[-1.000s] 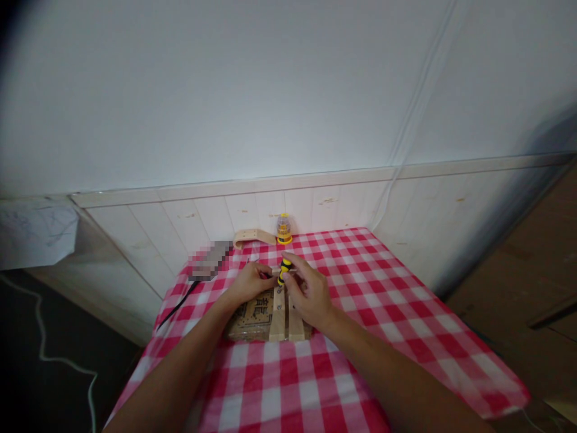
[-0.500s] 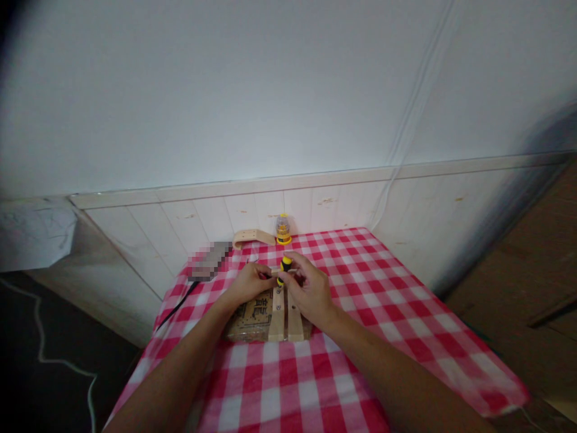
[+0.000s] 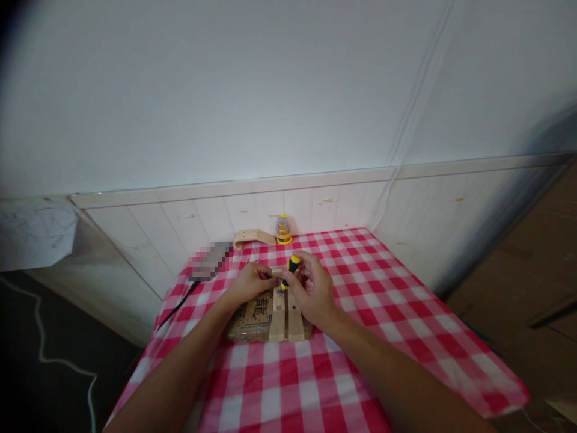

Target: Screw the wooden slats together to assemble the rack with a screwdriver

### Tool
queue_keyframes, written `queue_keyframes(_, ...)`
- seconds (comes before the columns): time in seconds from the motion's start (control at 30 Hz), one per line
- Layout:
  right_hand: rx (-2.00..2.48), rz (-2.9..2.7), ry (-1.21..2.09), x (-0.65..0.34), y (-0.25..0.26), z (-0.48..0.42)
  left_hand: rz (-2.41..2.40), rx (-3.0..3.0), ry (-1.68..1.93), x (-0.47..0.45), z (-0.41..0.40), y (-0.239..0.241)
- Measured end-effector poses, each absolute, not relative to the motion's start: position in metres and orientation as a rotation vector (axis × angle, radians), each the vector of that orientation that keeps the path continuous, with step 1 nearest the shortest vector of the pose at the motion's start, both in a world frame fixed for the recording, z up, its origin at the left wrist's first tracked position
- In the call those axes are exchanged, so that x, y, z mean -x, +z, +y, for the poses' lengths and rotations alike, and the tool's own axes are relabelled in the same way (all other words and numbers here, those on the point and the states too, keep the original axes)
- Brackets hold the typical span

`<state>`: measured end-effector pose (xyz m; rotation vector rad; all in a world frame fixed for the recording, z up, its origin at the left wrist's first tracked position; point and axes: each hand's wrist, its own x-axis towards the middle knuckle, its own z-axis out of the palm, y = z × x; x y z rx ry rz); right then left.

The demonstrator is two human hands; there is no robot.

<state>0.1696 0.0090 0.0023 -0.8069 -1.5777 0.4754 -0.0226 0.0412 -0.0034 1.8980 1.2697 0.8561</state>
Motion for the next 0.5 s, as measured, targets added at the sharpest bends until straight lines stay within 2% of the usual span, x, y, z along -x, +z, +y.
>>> queue_keyframes(0.5, 0.735, -1.669, 0.539, -0.168, 0.009, -0.003, 1.308, -1.891, 0.834, 0.024, 0.044, -0.005)
